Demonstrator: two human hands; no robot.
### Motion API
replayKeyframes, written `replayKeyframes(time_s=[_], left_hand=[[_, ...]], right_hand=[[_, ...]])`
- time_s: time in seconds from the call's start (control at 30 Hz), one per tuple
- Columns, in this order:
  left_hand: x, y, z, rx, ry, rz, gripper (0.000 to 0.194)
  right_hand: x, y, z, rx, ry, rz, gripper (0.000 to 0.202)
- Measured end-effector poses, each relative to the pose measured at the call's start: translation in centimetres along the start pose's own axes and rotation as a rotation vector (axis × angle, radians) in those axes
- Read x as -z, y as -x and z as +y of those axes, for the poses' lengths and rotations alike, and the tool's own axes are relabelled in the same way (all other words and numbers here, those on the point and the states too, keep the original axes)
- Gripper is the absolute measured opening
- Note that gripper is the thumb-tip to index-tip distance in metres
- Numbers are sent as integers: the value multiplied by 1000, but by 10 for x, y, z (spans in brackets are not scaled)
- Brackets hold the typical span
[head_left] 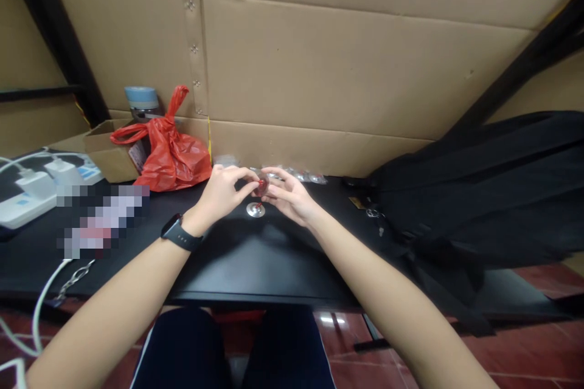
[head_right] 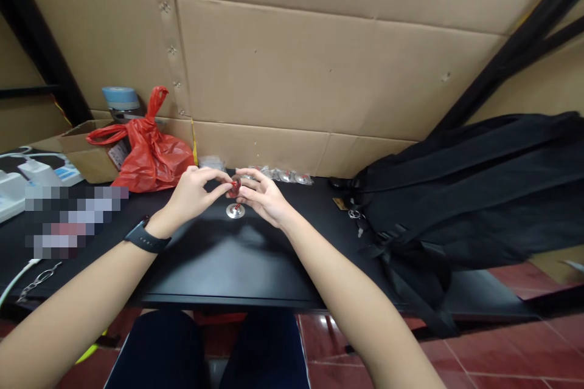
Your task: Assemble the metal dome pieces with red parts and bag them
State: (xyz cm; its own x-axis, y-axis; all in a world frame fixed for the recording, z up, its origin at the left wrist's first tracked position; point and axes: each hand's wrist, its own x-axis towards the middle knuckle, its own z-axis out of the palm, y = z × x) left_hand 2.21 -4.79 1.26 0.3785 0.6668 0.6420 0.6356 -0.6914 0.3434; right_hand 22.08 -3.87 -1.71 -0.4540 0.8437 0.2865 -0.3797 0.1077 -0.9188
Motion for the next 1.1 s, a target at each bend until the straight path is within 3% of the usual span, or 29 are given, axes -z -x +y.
replayKeyframes(time_s=[0.4, 0.77, 1.1], left_hand=[[-4, 3, -4, -91, -151, -52, 19], [-11, 4, 2, -9, -123, -1, 20], [-6, 5, 3, -46, -175, -31, 16]], right_hand=[[-1, -1, 2, -23, 16, 54, 49], [-2, -3, 5, -17, 11, 80, 47], [-5, -3, 7, 1, 38, 111, 47]])
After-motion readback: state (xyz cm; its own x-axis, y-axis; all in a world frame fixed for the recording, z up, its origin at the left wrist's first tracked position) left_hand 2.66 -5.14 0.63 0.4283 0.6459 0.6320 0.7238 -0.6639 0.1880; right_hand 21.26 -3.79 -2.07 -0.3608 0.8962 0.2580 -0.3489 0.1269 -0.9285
